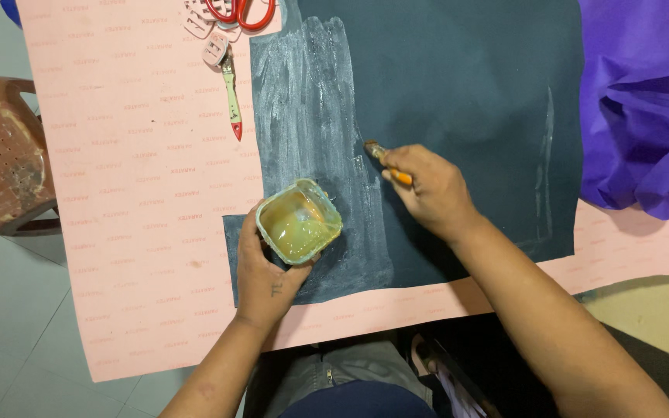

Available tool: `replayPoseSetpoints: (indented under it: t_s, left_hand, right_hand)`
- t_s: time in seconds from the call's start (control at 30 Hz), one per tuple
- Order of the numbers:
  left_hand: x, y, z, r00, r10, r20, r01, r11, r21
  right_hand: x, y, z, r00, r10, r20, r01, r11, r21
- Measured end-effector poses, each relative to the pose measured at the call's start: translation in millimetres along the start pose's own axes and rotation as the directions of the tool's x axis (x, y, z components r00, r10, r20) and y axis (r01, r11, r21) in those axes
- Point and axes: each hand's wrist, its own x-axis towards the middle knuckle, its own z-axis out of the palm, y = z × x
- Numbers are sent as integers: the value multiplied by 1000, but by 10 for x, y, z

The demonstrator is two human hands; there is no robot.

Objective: The person applies a yellowish adhesive from a small container onto a dark fabric piece using a brush, covering a large area. Then the person picks up several small white plastic buckles and applies the same adhesive to each one individually, placing them on the table.

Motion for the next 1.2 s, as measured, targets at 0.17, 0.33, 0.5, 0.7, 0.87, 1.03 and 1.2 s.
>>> replayPoseSetpoints:
  t_s: [0.17,0.33,0.5,0.7,0.87,1.03,1.2]
  left_hand:
    - [20,1,-10,1000,-14,-14,14,999,-46]
    - [74,20,18,999,-31,-19,29,996,-90]
    - [78,-11,87,998,-30,-51,30,999,-10]
    - [83,-66,100,996,-1,-95,-1,1000,-29]
    - [150,-48,97,997,-49,-67,54,995,82]
    - [229,-17,197,999,-26,33,32,982,-187]
    - [287,-35,202,979,202,-11,-201,978,63]
  right_hand:
    - [-362,-334,-154,968,79,238,-63,995,-74]
    - [-172,-48,-136,943,245,228,-252,968,5]
    - [501,336,43,987,139,75,-139,990,0]
    - [315,71,-95,913,204,353,-201,979,-46]
    - [86,-274,-376,904,303,302,-363,916,169]
    - [272,-524,-192,969,-31,243,-19,980,199]
    - [364,-655,-85,952,-60,300,-1,980,197]
